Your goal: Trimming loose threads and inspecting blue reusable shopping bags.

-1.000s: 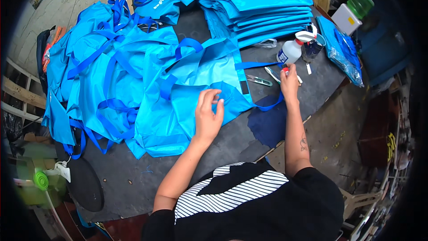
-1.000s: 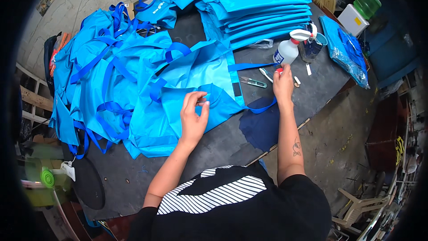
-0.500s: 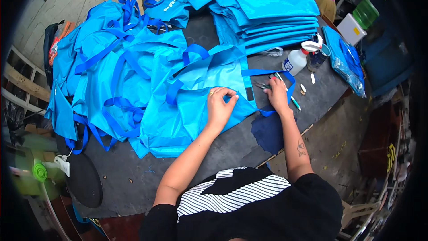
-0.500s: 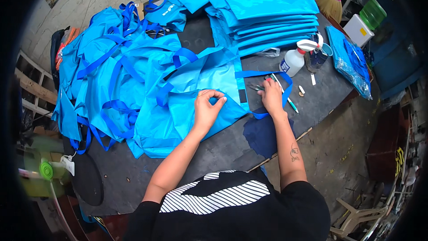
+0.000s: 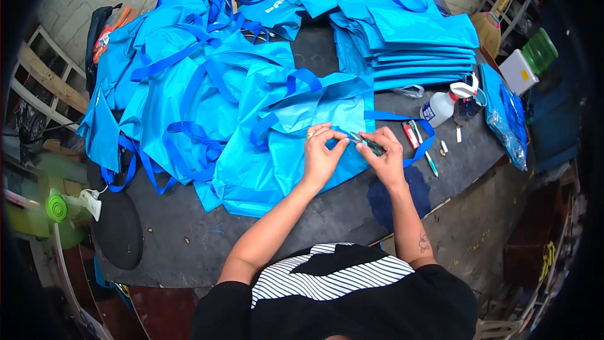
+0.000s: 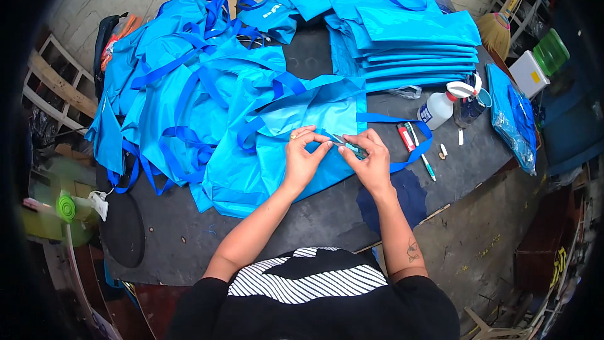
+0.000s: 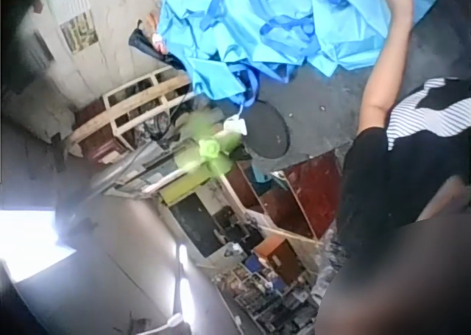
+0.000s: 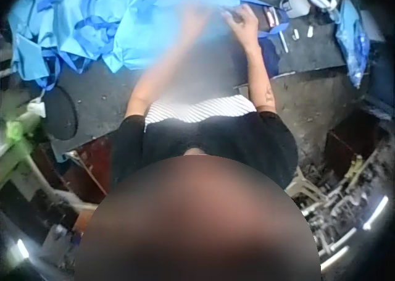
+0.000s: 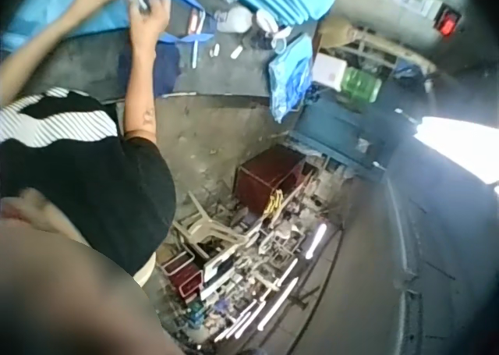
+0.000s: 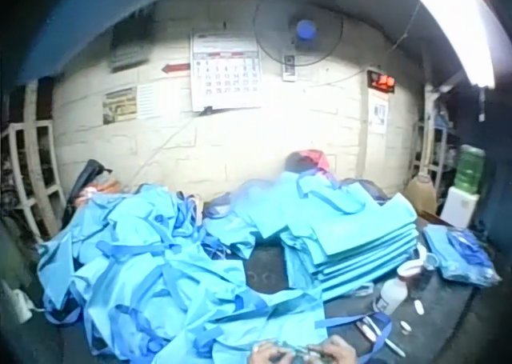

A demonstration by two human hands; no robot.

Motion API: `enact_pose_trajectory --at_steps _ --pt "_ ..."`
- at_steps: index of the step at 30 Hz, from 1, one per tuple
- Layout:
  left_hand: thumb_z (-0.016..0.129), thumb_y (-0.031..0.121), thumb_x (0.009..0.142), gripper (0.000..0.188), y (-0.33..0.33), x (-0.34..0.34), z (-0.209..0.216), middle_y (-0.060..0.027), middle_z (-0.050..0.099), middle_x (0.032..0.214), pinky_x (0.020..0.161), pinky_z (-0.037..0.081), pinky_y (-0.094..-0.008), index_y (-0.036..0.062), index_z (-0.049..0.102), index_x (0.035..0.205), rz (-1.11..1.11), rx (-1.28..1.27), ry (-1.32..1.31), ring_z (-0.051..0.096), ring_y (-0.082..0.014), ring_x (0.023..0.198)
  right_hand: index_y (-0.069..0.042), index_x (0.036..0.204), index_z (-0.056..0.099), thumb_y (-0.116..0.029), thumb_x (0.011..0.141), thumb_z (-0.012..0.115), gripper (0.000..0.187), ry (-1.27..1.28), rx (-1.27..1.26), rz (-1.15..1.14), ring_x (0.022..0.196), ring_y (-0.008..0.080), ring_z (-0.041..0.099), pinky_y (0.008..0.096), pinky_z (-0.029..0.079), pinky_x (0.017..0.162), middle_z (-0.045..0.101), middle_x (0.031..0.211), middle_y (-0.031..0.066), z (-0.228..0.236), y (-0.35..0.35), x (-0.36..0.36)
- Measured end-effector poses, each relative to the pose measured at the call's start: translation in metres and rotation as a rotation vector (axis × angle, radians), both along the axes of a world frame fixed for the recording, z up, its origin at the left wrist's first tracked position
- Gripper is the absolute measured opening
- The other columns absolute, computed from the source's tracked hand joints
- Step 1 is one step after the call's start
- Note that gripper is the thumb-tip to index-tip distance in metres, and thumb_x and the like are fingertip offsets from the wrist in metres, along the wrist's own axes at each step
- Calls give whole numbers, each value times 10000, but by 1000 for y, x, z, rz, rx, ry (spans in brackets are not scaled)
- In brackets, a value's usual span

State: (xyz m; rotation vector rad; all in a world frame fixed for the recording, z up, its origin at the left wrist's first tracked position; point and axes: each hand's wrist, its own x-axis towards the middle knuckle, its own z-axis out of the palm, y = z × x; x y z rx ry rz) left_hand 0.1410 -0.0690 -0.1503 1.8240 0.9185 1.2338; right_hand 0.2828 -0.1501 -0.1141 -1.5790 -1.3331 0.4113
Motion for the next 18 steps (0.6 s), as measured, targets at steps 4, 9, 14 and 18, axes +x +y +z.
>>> enact_pose_trajectory --at_steps 4,9,14,18 --pt "766 89 700 103 0 1 -1 -73 691 842 910 424 -381 46 697 764 -1 0 -17 570 -281 1055 -8 942 711 -80 737 742 219 -62 55 -40 710 136 568 258 438 612 565 778 63 -7 5 -1" --pt "757 75 676 113 -3 3 -4 -71 669 825 879 430 -396 49 663 732 -5 45 -50 547 -311 1035 -23 911 720 -109 745 746 189 -112 70 -79 669 131 563 266 432 577 563 731 58 -7 5 4" --pt "758 76 679 113 -6 2 -4 -63 655 828 876 424 -394 61 662 735 -8 74 -21 536 -302 1048 -14 870 720 -142 746 743 180 76 -141 31 687 122 560 253 410 626 592 745 48 -6 5 18" --pt "757 74 680 113 -9 4 -3 -60 653 834 878 419 -393 66 660 737 -16 87 -9 534 -296 1050 -18 855 722 -154 739 744 180 121 -136 57 685 115 550 250 394 622 602 746 42 -9 4 21"
